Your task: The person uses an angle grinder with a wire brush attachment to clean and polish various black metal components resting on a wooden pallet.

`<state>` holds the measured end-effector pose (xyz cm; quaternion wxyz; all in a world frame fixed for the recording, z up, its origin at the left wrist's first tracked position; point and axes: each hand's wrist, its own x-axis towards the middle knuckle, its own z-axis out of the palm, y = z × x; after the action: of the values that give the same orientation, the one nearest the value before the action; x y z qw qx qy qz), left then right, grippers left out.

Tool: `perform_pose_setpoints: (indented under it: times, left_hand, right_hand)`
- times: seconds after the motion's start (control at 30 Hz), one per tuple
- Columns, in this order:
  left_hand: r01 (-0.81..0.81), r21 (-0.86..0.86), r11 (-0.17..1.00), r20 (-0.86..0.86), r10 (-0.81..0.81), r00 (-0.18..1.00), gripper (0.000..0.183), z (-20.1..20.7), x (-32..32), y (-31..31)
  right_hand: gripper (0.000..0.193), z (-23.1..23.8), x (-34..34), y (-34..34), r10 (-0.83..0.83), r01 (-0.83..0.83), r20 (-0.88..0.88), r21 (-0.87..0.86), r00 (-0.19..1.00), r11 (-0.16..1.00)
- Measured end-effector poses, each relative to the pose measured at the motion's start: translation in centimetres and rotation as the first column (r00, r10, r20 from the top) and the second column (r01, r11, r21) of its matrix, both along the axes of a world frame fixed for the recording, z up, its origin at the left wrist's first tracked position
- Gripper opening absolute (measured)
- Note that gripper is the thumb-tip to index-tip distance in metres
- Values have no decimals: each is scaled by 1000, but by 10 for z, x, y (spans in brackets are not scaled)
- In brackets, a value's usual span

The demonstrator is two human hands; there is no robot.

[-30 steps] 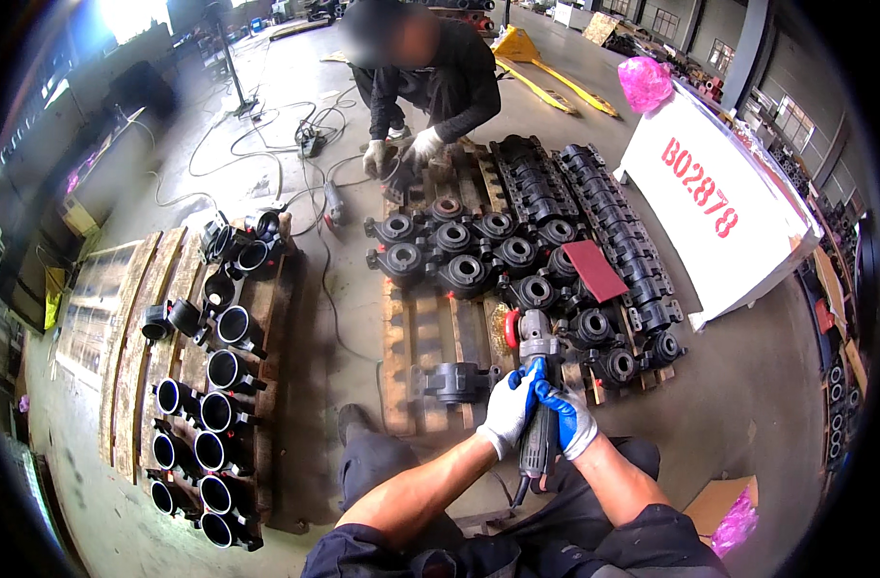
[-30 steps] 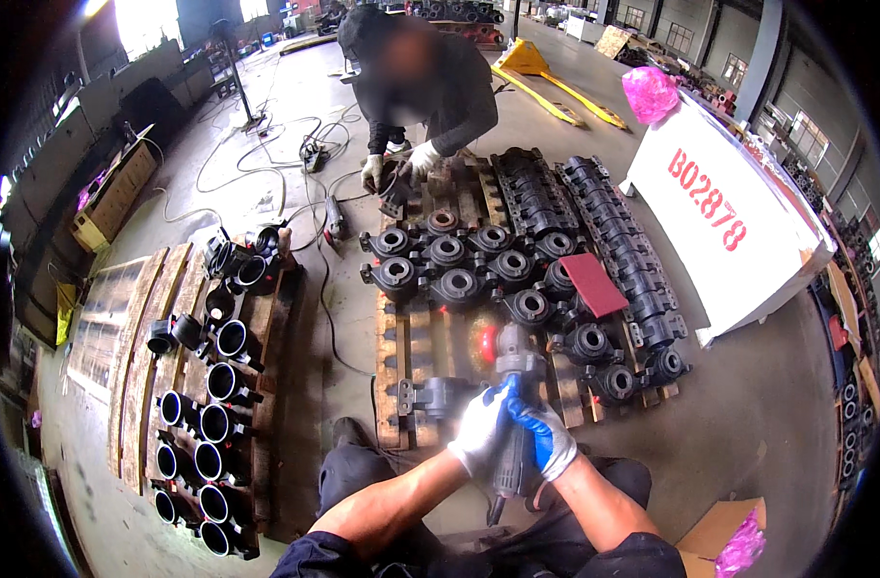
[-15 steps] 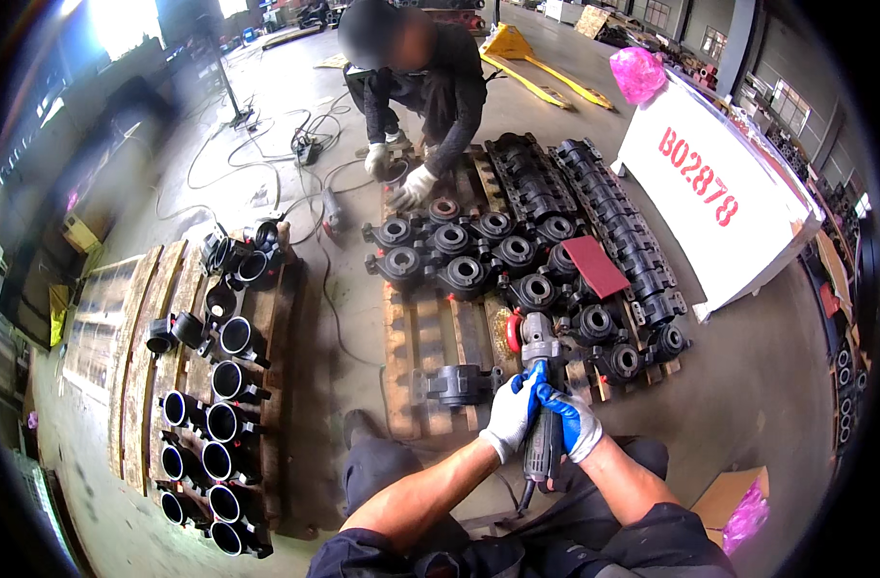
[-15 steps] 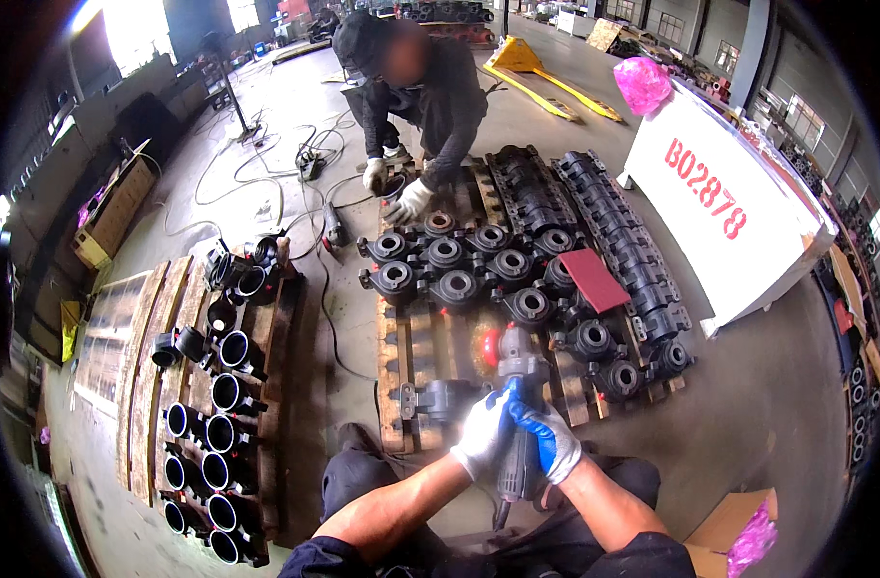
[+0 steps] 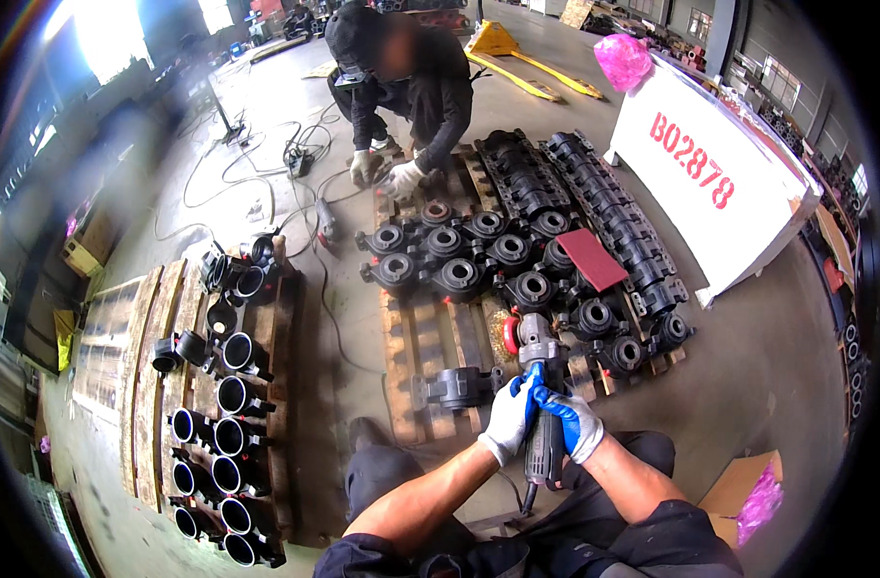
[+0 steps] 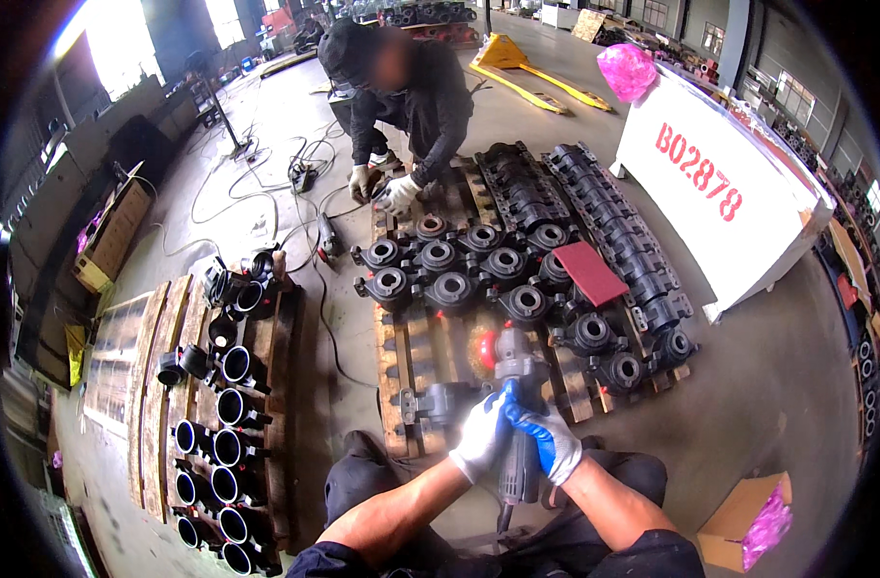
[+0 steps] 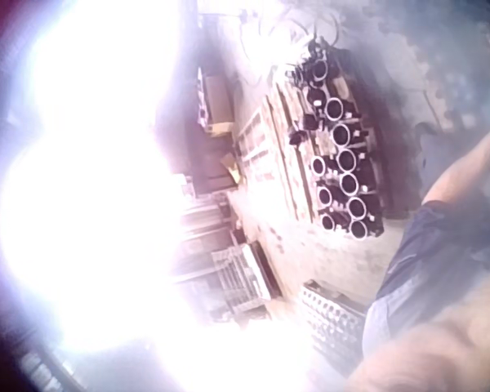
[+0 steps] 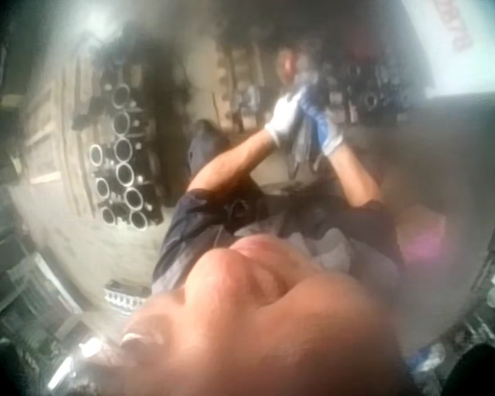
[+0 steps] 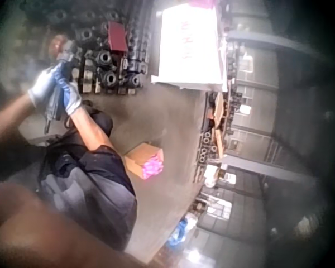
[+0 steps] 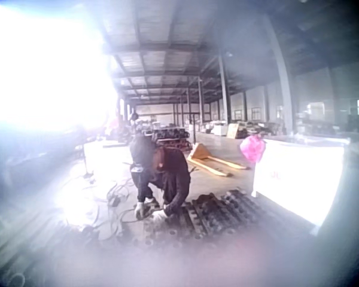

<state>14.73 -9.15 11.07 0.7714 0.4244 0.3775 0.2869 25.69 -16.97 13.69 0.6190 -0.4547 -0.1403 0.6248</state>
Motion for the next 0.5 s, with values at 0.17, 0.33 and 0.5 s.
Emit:
perform_pose_setpoints:
  times: [0.17,0.33,0.5]
  left_hand:
    - [12,-35,999,74,-9,997,39,3,1,-3]
    - [46,64,997,199,-58,978,38,-12,3,-2]
    - [132,38,991,108,-135,985,38,-8,0,-1]
  right_hand:
    - [38,3,0,-1,-3,3,35,24,999,1000]
    - [41,-1,4,-4,-1,1,-35,12,999,1000]
    - [45,-2,8,-7,0,-2,-67,-23,998,1000]
